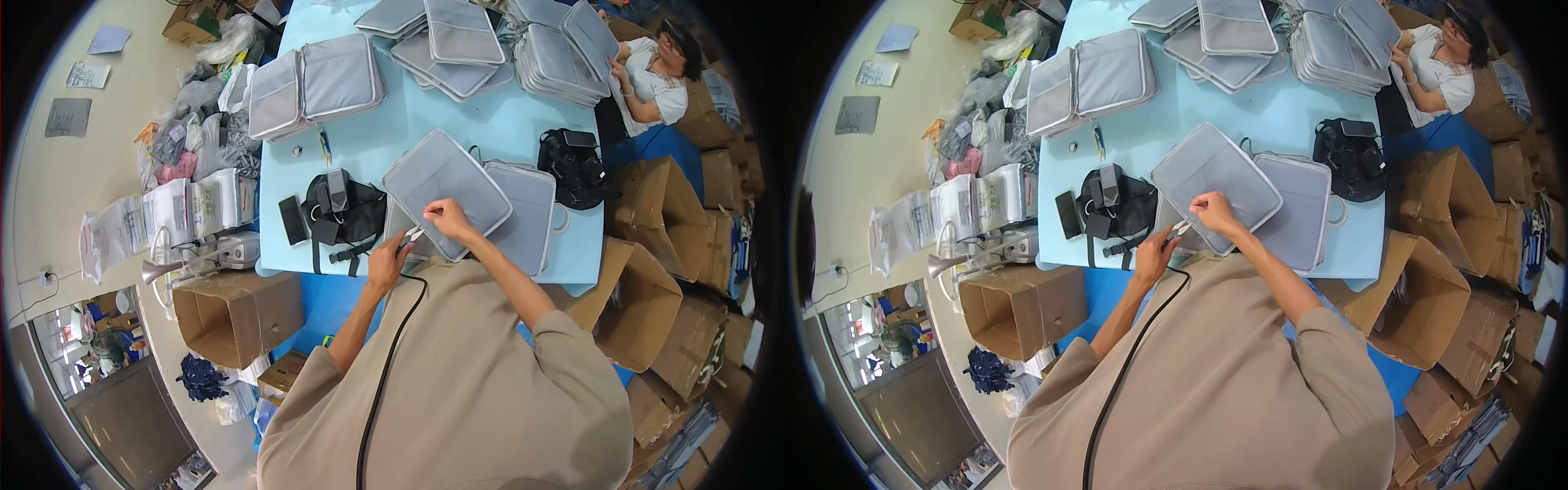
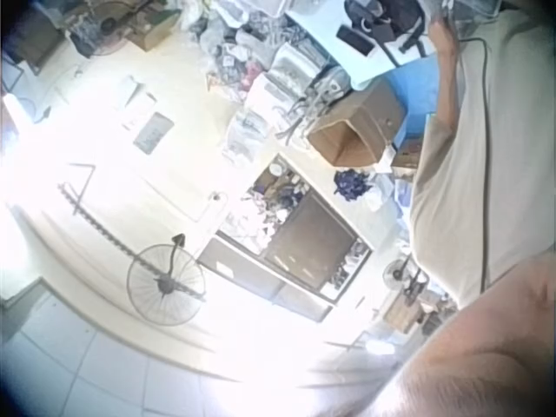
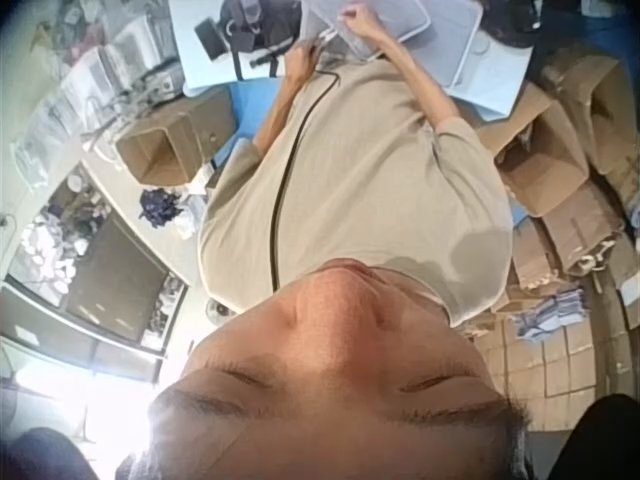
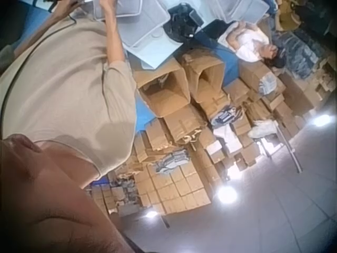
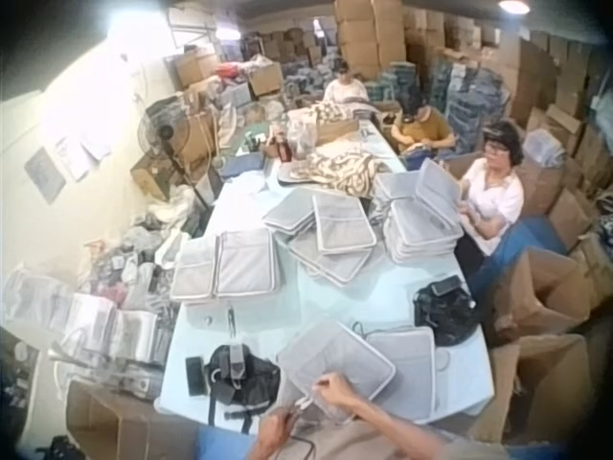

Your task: Trimming excess threads from gray zippered cases using small scissors at a workshop table.

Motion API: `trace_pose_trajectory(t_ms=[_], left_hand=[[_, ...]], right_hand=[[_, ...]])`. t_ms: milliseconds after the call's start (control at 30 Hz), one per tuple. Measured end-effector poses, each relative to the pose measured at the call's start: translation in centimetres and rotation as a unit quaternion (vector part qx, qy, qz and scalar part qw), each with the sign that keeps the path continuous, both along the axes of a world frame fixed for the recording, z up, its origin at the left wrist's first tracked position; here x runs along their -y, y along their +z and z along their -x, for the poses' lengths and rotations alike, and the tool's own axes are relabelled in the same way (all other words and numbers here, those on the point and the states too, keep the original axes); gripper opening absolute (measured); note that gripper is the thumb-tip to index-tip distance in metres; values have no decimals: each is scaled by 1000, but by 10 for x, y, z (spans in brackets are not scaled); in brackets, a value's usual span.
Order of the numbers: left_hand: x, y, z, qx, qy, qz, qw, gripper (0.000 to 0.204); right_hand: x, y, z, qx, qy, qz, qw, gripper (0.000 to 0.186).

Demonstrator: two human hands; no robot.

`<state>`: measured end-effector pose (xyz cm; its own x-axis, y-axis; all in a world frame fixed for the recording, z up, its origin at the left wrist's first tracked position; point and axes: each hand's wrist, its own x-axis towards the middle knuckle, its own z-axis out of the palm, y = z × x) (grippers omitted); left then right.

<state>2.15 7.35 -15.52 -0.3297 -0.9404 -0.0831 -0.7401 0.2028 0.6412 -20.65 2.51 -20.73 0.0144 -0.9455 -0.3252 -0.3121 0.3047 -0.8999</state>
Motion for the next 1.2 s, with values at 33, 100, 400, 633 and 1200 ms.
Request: trace_pose_trajectory(t_ms=[33, 100, 400, 633, 1200], left_hand=[[1, 0, 1, 1, -1, -4, 1000, 40], [-1, 0, 3, -10, 13, -2, 1000, 40], [1, -4, 5, -13, 4, 1, 1000, 40], [9, 0, 1, 9, -10, -14, 1000, 38], [9, -7, 1, -13, 3, -11, 1000, 35]], right_hand=[[0, 0, 0, 0, -1, 0, 1000, 17], [0, 1, 1, -9, 2, -3, 1000, 17], [-1, 8, 2, 5, 3, -18, 1000, 18], [-1, 4, 0, -36, 17, 12, 999, 18], [-2, 10, 0, -37, 5, 20, 999, 17]])
